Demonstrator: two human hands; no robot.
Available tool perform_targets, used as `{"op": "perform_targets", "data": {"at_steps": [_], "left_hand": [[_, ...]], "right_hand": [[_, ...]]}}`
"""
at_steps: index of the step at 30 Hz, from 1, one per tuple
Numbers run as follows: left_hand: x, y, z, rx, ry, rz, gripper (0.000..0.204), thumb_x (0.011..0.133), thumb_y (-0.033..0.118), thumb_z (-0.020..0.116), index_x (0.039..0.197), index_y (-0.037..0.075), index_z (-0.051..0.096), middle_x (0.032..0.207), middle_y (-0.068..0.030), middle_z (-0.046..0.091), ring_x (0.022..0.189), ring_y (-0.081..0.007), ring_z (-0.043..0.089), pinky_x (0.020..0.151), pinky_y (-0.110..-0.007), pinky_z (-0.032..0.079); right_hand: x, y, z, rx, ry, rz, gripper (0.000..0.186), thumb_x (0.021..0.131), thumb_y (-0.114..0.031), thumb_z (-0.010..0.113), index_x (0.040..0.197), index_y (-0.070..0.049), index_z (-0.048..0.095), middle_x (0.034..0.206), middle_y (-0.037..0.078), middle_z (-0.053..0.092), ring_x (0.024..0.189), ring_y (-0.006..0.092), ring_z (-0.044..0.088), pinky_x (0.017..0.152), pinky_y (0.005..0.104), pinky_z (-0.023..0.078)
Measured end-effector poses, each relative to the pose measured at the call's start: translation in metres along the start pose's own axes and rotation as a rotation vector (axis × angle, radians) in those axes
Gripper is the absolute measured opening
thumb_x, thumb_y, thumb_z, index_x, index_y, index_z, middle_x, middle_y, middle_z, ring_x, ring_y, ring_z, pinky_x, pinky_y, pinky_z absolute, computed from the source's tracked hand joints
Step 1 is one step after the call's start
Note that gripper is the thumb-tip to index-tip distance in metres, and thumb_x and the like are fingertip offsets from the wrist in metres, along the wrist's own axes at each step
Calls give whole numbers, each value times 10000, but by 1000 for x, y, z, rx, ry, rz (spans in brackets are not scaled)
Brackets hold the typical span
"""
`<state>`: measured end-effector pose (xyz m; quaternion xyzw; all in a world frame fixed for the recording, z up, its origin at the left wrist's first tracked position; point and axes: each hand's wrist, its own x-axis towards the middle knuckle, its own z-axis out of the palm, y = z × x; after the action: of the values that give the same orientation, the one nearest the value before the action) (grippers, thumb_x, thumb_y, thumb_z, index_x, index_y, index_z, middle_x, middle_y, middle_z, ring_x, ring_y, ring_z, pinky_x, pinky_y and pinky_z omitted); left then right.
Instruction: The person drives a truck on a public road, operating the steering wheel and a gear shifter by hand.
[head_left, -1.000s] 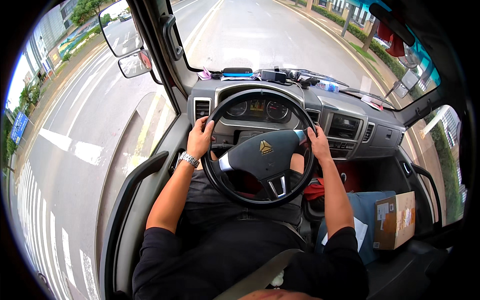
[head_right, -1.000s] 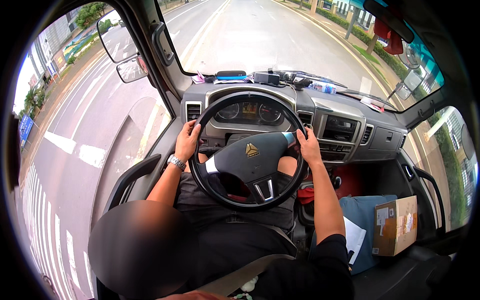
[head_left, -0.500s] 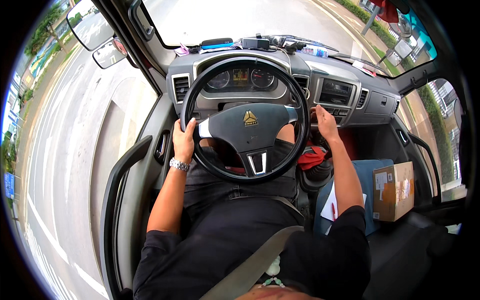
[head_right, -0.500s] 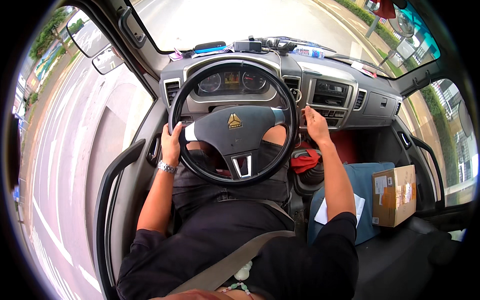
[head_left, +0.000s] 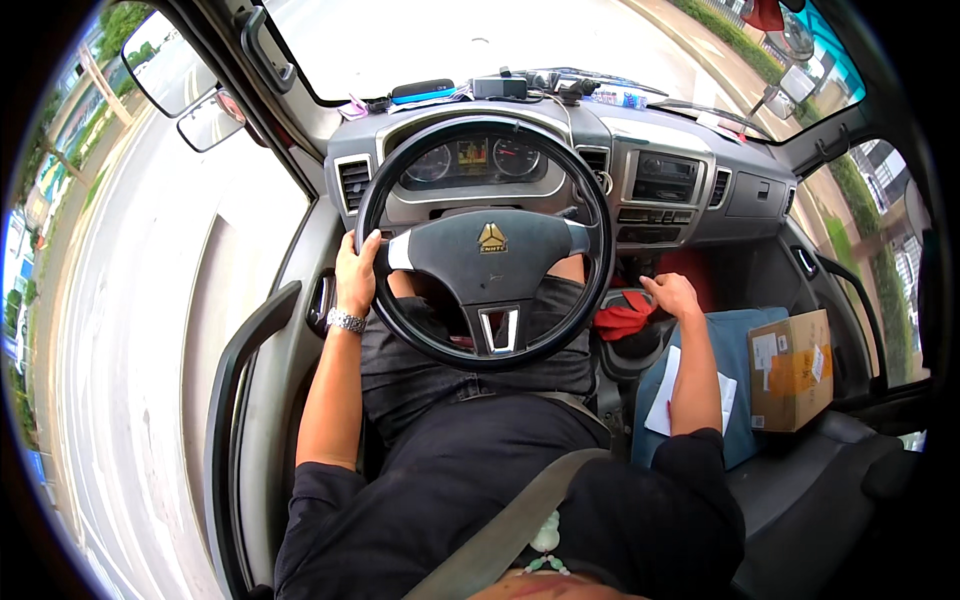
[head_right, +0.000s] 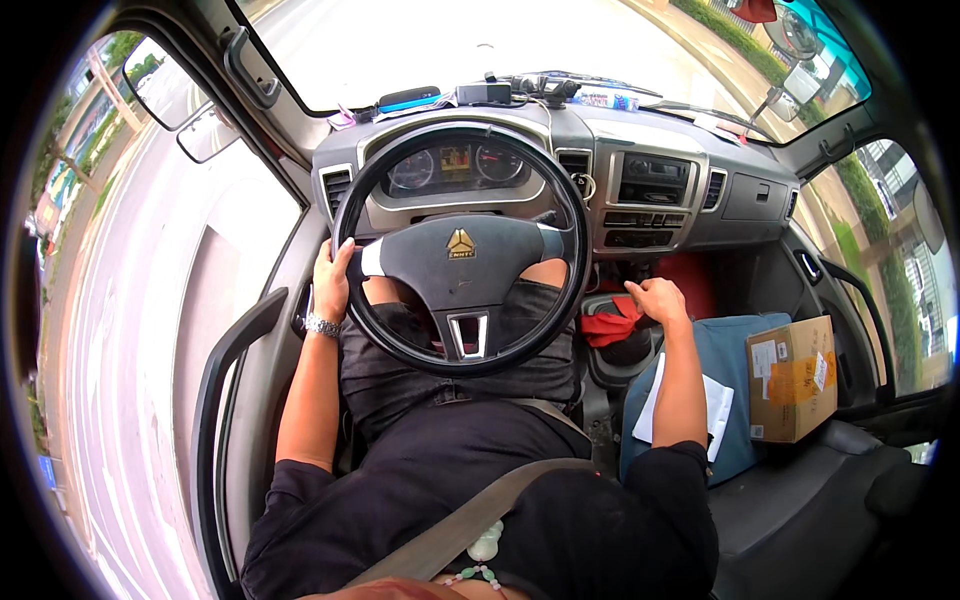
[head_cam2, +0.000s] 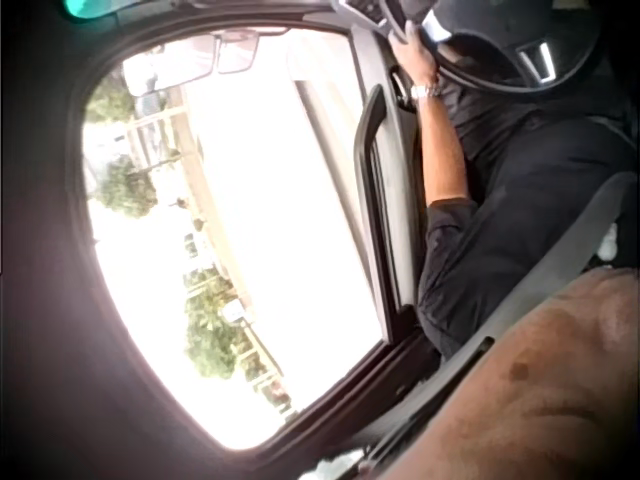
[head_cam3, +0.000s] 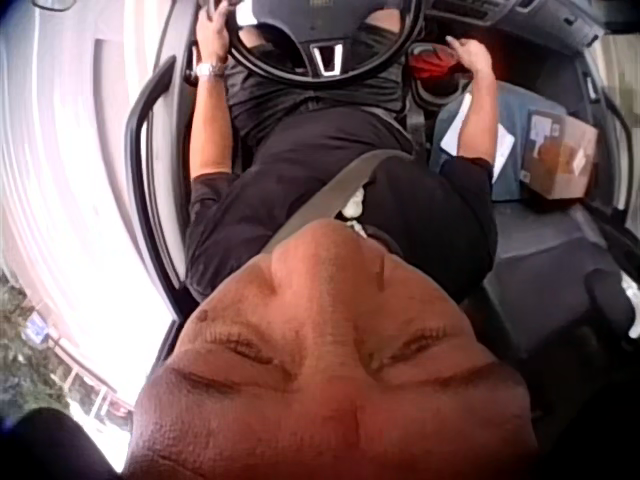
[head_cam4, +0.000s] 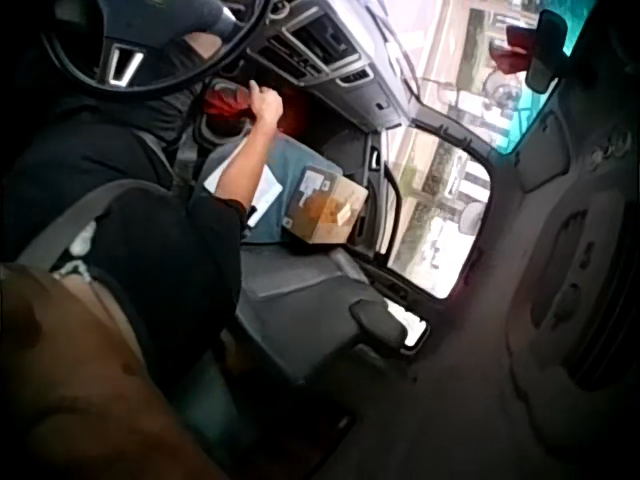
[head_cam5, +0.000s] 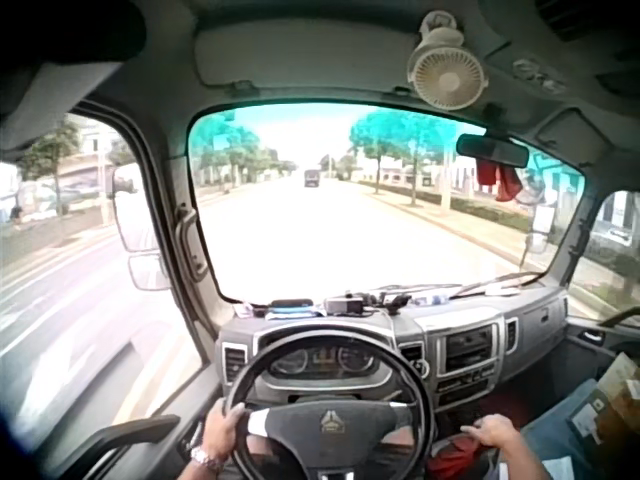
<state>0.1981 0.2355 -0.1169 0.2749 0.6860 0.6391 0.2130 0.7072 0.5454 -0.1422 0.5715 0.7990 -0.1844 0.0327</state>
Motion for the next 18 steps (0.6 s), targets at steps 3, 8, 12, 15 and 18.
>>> {"op": "perform_targets", "data": {"at_steps": [3, 8, 12, 15, 18], "left_hand": [[-10, 0, 6, 10, 62, 90, 409, 1005, 335, 686, 1177, -33, 643, 1022, -91, 731, 930, -152, 638, 906, -300, 486], [-28, -3, 14, -69, 52, 71, 373, 1014, 327, 665, 1145, -23, 661, 1049, -79, 733, 978, -148, 625, 957, -301, 449], [-50, -15, 24, -245, 102, 8, 366, 1022, 284, 656, 1203, -33, 629, 1144, -93, 734, 1055, -162, 660, 981, -289, 472], [-51, -8, 37, -488, 163, -141, 395, 993, 298, 701, 1240, 3, 611, 1229, -82, 680, 1032, -166, 679, 777, -311, 604], [-44, 4, 33, -474, 131, -156, 432, 1000, 285, 697, 1279, -20, 571, 1082, -80, 691, 988, -175, 676, 886, -327, 548]], "right_hand": [[-20, 12, 18, 80, 90, -13, 502, 943, -540, 641, 905, -66, 804, 765, 77, 774, 839, 268, 751, 824, 402, 568], [3, 9, 6, 78, -58, -29, 517, 947, -530, 637, 927, -39, 798, 777, 83, 778, 840, 260, 756, 825, 396, 569], [4, 12, 5, 37, -23, -69, 494, 951, -510, 640, 912, -42, 795, 799, 122, 770, 842, 302, 751, 818, 425, 575], [-38, 11, -2, -28, 176, -113, 455, 942, -502, 649, 904, -74, 798, 847, 188, 749, 869, 375, 731, 816, 481, 575], [-45, 9, 10, -79, 213, -64, 444, 941, -498, 648, 894, -83, 800, 873, 192, 751, 877, 391, 728, 816, 496, 573]]}}
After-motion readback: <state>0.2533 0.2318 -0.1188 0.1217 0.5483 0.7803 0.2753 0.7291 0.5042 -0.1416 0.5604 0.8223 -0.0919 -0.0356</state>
